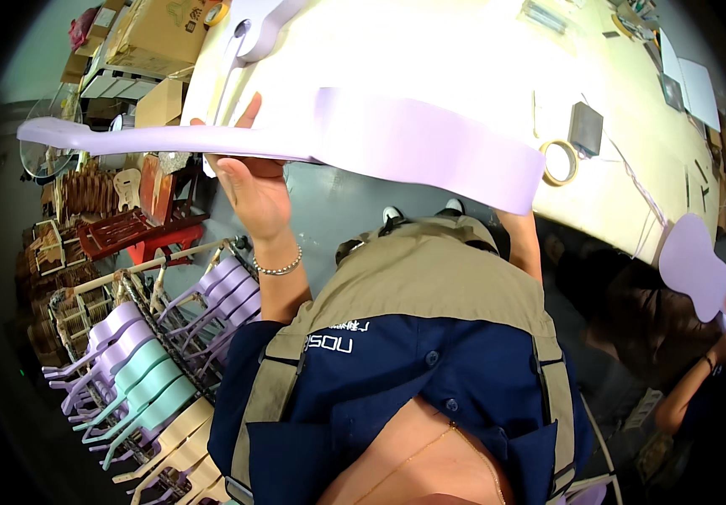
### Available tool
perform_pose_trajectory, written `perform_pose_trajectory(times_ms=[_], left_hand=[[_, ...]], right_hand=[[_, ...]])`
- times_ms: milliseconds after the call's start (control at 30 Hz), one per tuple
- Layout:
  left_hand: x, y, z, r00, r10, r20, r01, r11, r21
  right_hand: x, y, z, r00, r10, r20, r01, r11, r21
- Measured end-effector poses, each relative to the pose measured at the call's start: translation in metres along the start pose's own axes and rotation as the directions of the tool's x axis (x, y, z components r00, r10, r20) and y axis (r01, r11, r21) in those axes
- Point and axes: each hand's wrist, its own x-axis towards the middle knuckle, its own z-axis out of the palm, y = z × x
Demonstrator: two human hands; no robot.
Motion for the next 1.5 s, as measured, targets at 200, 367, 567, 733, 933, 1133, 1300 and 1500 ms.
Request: perform_pose_trajectory(times_ms=[200, 367, 567, 733, 933, 1133, 1300, 1500], left_hand=[[-0.014, -0.016, -0.030, 0.932, -0.224, -0.285, 0.182, 0.969, -0.164], [-0.023, -0.019, -0.045, 0.786, -0.369, -0.496, 0.290, 0.928, -0.231], [-0.041, -0.038, -0.095, 0.834, -0.354, -0.423, 0.448, 0.883, 0.143], [-0.054, -0.038, -0.091, 0.931, -0.365, -0.024, 0.347, 0.863, 0.366], [-0.086, -0.082, -0.114, 0.714, -0.680, -0.165, 0.554, 0.694, -0.460], [-0.106, -0.096, -0.145, 0.645, -0.746, -0.168, 0.537, 0.598, -0.595], [-0.099, -0.092, -0.181, 0.639, -0.715, -0.283, 0.428, 0.636, -0.642], [-0.063, -0.078, -0.162, 0.810, -0.431, -0.399, 0.085, 0.758, -0.646]], right_hand=[[-0.006, -0.055, 0.001, 0.984, 0.074, 0.159, -0.038, 0.975, -0.221], [-0.001, -0.100, 0.015, 0.968, 0.166, 0.190, -0.096, 0.938, -0.332], [-0.002, -0.158, 0.030, 0.908, -0.191, 0.374, 0.381, 0.749, -0.542], [0.015, -0.151, 0.058, 0.780, -0.409, 0.474, 0.387, 0.910, 0.148], [0.013, -0.158, 0.068, 0.727, -0.473, 0.497, 0.386, 0.881, 0.274], [0.015, -0.148, 0.066, 0.688, -0.584, 0.430, 0.636, 0.771, 0.030], [0.027, -0.125, 0.049, 0.793, -0.526, 0.309, 0.558, 0.829, -0.022], [0.012, -0.095, 0.056, 0.885, -0.298, 0.358, 0.274, 0.954, 0.119]])
